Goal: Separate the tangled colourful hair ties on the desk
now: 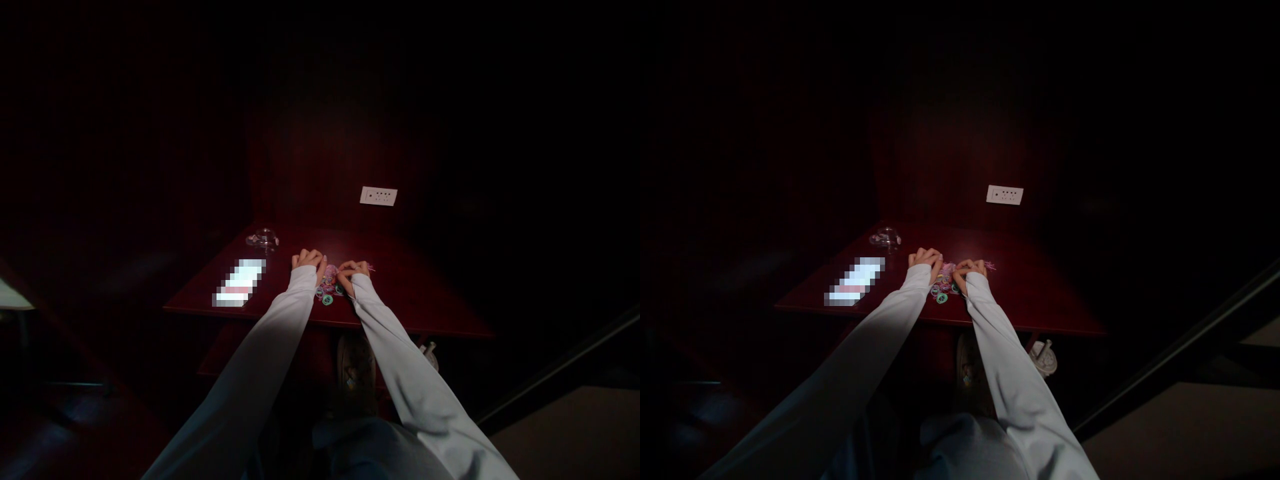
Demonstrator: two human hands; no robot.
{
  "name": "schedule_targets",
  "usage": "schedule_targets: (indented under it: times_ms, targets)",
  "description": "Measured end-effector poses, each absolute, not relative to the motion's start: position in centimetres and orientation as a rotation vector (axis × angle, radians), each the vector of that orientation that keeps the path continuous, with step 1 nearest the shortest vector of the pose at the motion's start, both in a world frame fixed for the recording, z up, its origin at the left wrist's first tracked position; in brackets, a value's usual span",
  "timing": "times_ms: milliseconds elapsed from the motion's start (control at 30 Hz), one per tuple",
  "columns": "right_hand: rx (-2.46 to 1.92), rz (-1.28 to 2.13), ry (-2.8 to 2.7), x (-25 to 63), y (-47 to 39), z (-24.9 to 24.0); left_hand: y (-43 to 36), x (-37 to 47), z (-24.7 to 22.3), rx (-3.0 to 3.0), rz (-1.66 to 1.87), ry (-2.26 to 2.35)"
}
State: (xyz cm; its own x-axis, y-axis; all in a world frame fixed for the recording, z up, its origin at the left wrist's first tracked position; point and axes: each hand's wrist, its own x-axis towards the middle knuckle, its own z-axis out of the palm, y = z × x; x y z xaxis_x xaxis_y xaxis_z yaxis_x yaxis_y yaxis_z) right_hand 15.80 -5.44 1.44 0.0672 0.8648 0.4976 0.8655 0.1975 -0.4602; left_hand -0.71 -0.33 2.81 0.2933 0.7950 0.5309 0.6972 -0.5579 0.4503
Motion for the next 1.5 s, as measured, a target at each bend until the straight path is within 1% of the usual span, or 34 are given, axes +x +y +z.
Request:
schedule_targets:
  times_ms: [233,600,933,1500]
  targets:
    - [-1.633,-0.049,-1.805,15.5,-6.1,1.6,-0.3,-0.8,2.9,2.431,1.095,1.412]
    - [-1.607,-0.021,-1.958,15.0,-7.0,1.6,-0.2,-0.7,2.8,2.443,1.092,1.434]
    - [-1.59,0.083,-1.872,15.6,-6.0,1.0,-0.4,-0.9,2.9,2.464,1.064,1.426]
    - [-1.47,0.152,-1.664,16.8,-5.0,0.7,-0.4,-0.8,2.7,2.568,0.974,1.221]
